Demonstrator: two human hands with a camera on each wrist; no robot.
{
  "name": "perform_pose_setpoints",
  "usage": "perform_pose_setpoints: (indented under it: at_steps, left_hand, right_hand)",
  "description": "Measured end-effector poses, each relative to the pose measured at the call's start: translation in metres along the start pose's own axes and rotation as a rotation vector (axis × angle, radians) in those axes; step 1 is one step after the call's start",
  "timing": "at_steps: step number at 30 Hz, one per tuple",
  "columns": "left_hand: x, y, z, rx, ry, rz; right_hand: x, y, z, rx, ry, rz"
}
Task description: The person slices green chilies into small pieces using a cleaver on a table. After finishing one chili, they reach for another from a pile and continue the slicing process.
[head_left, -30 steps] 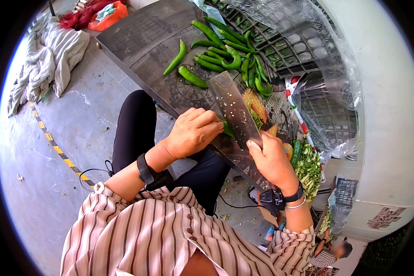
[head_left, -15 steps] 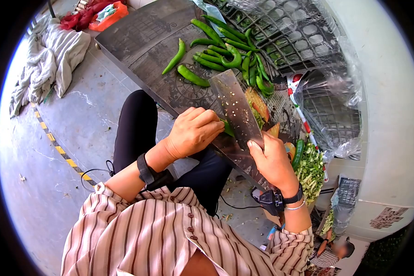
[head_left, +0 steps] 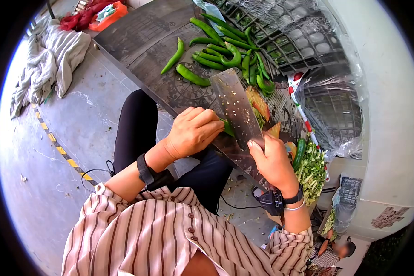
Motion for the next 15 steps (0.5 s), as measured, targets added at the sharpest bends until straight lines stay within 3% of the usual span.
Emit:
perform_pose_setpoints:
  at_steps: [15]
  left_hand:
    - [0.0004, -0.0006, 0.0005, 0.005, 0.009, 0.016]
  right_hand:
    - [0.0048, 0.0016, -0.0021, -0.006, 0.054, 0.041]
Point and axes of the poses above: each hand's wrist, its own z-axis towards the middle knuckle, its own y-axis out of the palm, x = y × z, the point moved 4 cm from there along z, towards the middle knuckle, and after that the axes turned 5 degrees about y, right-handed, at the moved point
